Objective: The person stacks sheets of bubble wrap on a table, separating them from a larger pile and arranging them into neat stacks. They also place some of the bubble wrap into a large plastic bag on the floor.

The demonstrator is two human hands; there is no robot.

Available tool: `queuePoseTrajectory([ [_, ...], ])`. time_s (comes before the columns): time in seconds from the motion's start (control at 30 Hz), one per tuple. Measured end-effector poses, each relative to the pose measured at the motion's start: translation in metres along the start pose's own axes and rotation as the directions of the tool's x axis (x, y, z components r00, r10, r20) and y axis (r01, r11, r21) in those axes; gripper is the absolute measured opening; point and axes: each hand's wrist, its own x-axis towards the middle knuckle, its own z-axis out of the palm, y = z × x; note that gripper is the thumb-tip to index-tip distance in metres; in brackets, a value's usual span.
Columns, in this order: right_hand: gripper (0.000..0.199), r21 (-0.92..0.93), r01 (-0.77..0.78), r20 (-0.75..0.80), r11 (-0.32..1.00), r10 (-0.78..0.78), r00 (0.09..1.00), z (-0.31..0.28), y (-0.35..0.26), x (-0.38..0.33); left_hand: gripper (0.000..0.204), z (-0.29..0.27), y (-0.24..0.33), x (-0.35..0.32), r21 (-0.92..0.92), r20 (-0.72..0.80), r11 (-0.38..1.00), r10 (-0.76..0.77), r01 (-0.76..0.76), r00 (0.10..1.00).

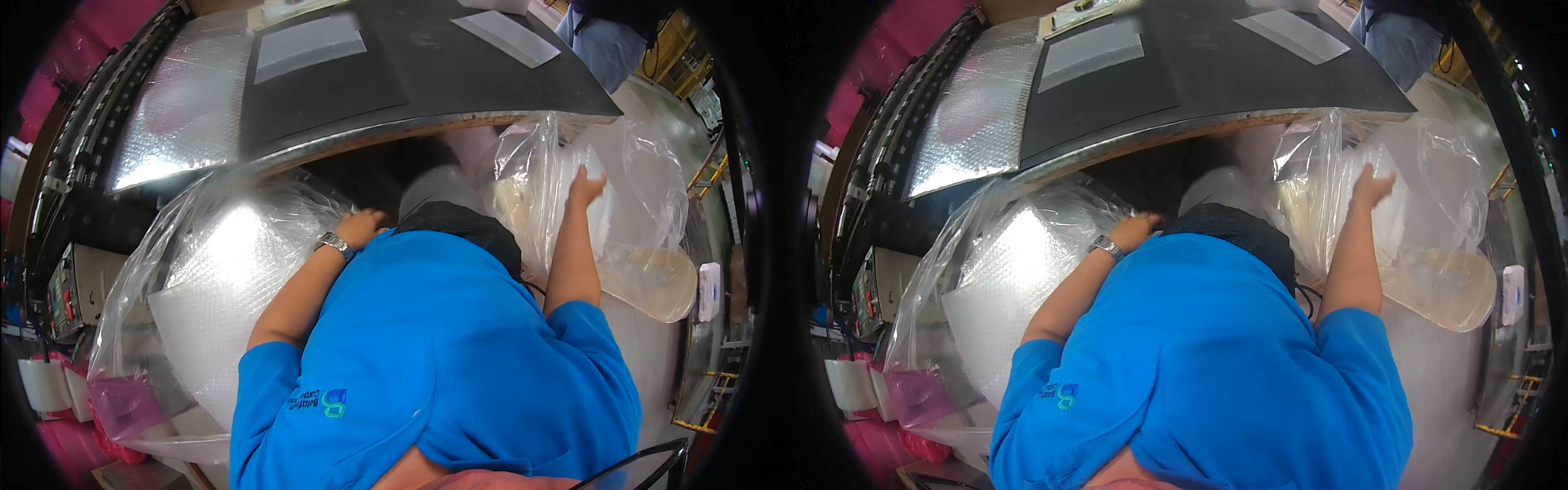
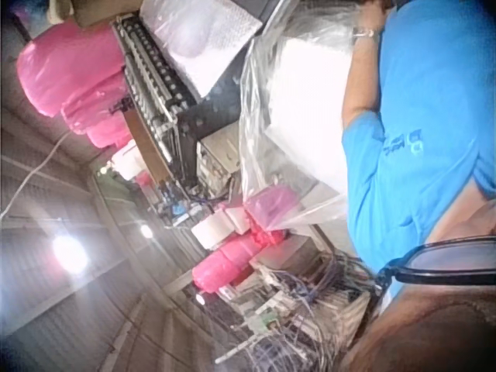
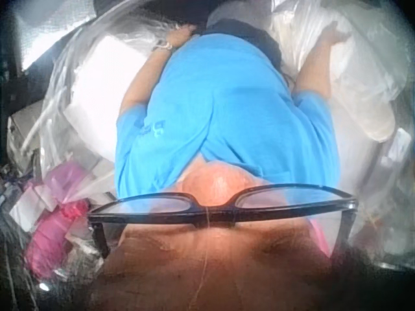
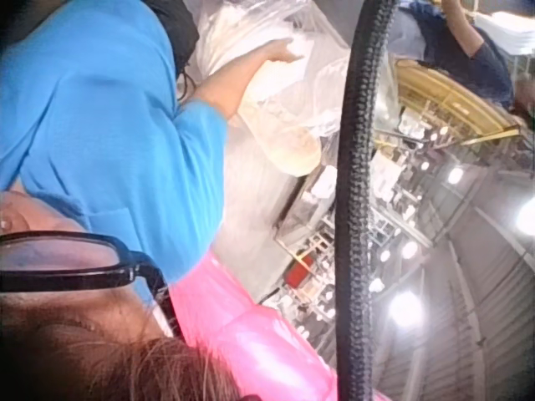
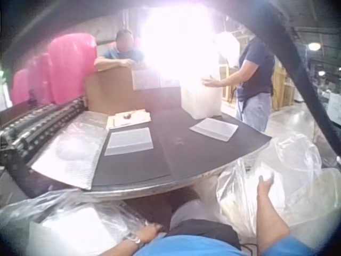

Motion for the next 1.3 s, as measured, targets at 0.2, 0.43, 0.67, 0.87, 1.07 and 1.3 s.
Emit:
queuePoseTrajectory([
  [0.2, 0.059, 0.413, 0.498, 0.433, 0.763, -0.645, 0.629, 0.013, -0.134, -0.081, 0.039, -0.01, 0.003, -0.013, -0.167, 0.133, 0.976, -0.116, 0.138, 0.984],
  [0.43, 0.061, 0.125, 0.709, 0.705, 0.694, -0.565, 0.429, 0.043, -0.184, -0.123, 0.035, -0.008, 0.002, -0.013, -0.134, 0.072, 0.988, -0.071, 0.08, 0.995],
  [0.67, 0.062, 0.08, 0.702, 0.759, 0.708, -0.5, 0.418, 0.061, -0.179, -0.125, 0.031, -0.017, 0.01, -0.007, -0.225, 0.12, 0.964, -0.119, 0.144, 0.986],
  [0.87, 0.067, 0.245, 0.702, 0.666, 0.669, -0.642, 0.379, 0.063, -0.16, -0.123, 0.029, -0.01, 0.008, -0.009, -0.224, 0.116, 0.965, -0.111, 0.134, 0.987],
  [1.07, 0.066, 0.264, 0.696, 0.712, 0.668, -0.621, 0.327, 0.055, -0.163, -0.12, 0.03, -0.012, 0.011, -0.015, -0.168, 0.153, 0.975, -0.117, 0.142, 0.981],
  [1.3, 0.063, 0.442, 0.519, 0.743, 0.732, -0.622, 0.245, 0.035, -0.134, -0.131, 0.036, -0.005, 0.006, -0.02, -0.03, 0.137, 0.998, -0.041, 0.046, 0.99],
])
